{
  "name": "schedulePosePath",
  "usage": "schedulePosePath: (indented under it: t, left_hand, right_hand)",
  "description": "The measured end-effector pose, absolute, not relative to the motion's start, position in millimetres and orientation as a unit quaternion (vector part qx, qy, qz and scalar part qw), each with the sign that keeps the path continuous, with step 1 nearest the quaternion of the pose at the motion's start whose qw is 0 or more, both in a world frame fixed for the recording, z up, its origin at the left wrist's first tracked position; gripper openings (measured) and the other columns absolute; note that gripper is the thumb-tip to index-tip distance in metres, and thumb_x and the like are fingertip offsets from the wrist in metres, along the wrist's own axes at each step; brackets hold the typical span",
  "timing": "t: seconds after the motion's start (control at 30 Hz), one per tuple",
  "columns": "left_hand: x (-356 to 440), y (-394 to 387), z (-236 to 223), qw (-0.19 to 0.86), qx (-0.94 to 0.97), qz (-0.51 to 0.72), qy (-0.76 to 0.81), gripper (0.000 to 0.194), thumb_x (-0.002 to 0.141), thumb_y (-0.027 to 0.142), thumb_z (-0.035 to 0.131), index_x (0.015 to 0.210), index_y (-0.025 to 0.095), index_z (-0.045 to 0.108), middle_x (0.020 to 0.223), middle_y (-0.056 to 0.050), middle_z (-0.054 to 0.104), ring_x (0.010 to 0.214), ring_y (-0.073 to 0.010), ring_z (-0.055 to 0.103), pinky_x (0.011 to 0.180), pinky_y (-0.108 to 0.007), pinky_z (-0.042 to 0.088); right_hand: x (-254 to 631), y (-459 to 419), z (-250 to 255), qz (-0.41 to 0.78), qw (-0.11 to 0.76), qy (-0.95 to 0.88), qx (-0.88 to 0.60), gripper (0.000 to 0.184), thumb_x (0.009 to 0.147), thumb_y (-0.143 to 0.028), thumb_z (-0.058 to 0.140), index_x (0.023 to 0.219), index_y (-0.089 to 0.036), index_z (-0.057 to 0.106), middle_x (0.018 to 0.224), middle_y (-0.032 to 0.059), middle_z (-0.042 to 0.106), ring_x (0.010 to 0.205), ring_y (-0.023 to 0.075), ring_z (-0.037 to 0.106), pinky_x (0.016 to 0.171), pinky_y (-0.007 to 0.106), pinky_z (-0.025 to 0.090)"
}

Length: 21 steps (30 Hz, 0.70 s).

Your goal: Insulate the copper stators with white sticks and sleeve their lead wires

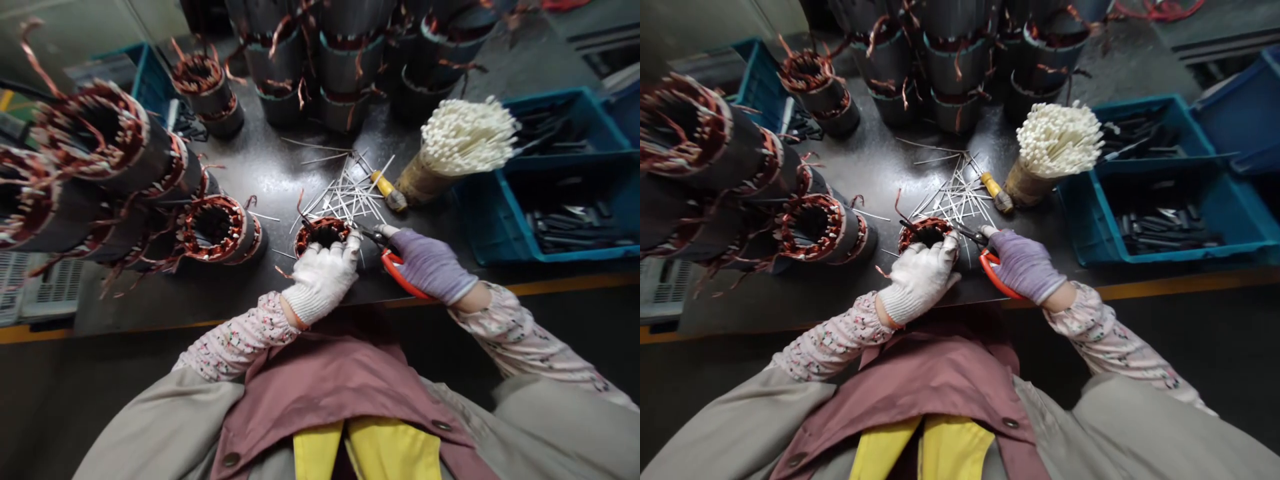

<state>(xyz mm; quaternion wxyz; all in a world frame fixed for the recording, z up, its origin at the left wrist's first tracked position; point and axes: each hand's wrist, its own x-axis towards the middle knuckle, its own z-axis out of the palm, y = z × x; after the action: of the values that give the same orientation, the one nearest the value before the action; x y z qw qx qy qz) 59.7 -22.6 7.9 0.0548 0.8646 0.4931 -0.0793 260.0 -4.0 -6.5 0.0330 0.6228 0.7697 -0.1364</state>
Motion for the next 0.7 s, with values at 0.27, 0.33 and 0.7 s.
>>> schedulePosePath:
  t: [0.27,0.33,0.7]
  left_hand:
    - [54.3,-15.7,5.2,0.057,0.885,-0.094,0.452,0.071,0.097,0.033,0.057,0.160,0.015,0.029,0.097,-0.012,0.075,0.088,-0.0237,0.071,0.085,-0.037,0.051]
    - [52.9,-15.4,6.0,0.052,0.886,-0.100,0.450,0.071,0.096,0.033,0.057,0.160,0.017,0.030,0.099,-0.012,0.075,0.088,-0.0244,0.071,0.083,-0.037,0.052]
    - [49.3,-7.6,8.2,0.072,0.883,-0.092,0.454,0.073,0.095,0.036,0.057,0.160,0.019,0.030,0.102,-0.012,0.076,0.094,-0.0272,0.071,0.084,-0.038,0.053]
  right_hand:
    - [251.8,11.1,2.5,-0.135,0.056,0.781,0.607,0.053,0.089,-0.036,0.056,0.139,-0.023,0.062,0.123,0.0102,0.074,0.104,0.0293,0.071,0.084,0.035,0.054]
    - [254.5,9.6,4.2,-0.122,0.064,0.784,0.606,0.054,0.089,-0.037,0.055,0.141,-0.022,0.060,0.124,0.0106,0.073,0.102,0.0289,0.071,0.081,0.034,0.053]
    - [252.1,11.8,5.1,-0.172,0.060,0.776,0.604,0.050,0.089,-0.030,0.056,0.137,-0.018,0.064,0.110,0.0139,0.076,0.098,0.0308,0.073,0.081,0.035,0.054]
